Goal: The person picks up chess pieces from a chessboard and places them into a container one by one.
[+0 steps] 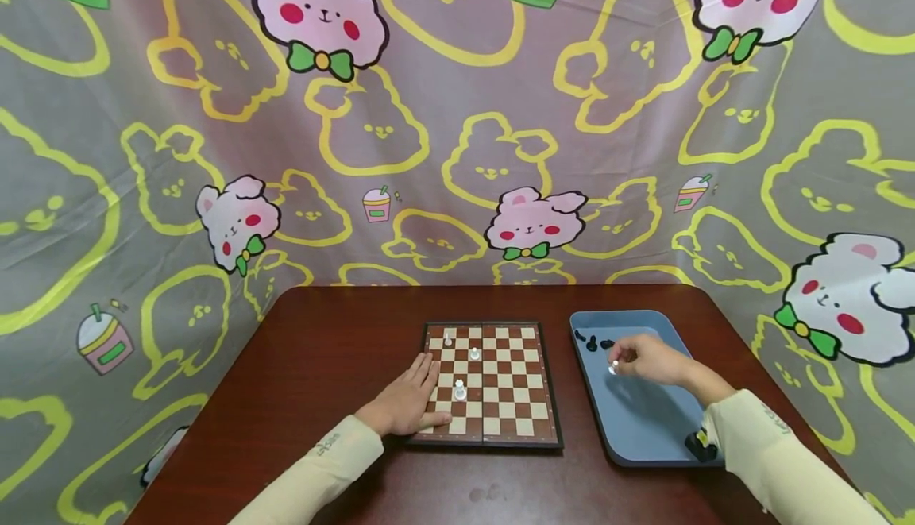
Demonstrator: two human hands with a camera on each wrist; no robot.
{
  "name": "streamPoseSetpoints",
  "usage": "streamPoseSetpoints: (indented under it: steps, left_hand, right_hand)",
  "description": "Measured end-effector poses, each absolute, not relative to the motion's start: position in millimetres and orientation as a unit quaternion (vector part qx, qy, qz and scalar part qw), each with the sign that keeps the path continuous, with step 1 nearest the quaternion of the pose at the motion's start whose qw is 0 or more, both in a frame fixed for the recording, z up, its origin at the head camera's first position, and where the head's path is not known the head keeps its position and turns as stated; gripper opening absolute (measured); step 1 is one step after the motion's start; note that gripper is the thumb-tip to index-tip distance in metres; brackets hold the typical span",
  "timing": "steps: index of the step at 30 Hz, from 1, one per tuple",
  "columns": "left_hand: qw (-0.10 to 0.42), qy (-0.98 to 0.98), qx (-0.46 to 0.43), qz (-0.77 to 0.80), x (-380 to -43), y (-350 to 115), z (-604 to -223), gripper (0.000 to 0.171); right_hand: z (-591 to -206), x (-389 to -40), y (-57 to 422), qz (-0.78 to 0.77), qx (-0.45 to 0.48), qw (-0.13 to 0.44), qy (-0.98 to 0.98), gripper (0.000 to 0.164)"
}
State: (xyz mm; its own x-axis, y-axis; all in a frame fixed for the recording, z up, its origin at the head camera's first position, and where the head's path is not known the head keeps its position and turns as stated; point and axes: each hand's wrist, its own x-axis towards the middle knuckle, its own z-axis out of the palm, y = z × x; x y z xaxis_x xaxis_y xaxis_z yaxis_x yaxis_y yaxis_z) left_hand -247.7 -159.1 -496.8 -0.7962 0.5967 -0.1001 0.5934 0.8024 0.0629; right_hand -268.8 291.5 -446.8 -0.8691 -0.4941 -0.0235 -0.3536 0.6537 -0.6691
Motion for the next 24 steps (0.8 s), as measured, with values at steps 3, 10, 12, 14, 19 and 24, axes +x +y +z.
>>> streamPoseSetpoints:
  steps: [3,10,12,14,19,24]
  left_hand:
    - [0.057,0.948,0.312,0.011,-247.7,-158.7,-495.3,0.095]
    - [0.057,0.949,0.311,0.01,-246.4,-158.5,-495.6,0.095]
    - [0.06,0.949,0.308,0.007,-246.3,-158.6,-496.5,0.096]
    - [0.066,0.951,0.303,0.006,-246.0,-158.4,-496.6,0.096]
    - [0.074,0.953,0.295,0.007,-246.2,-158.0,-496.6,0.097]
    - [0.072,0.952,0.298,0.007,-246.3,-158.0,-496.7,0.096]
  right_hand:
    - [-446.4,-268.3,291.3,-0.343,-0.246,0.102,0.901,0.007]
    - [-445.5,-268.2,291.0,-0.347,-0.239,0.112,0.9,0.01]
    - [-446.0,-268.2,290.9,-0.348,-0.237,0.114,0.9,0.01]
    - [-446.4,-268.3,290.7,-0.347,-0.236,0.111,0.901,0.01]
    - [-443.7,-266.6,287.0,-0.346,-0.232,0.098,0.904,0.009]
    - [-434.9,-264.1,276.4,-0.344,-0.233,0.096,0.904,0.01]
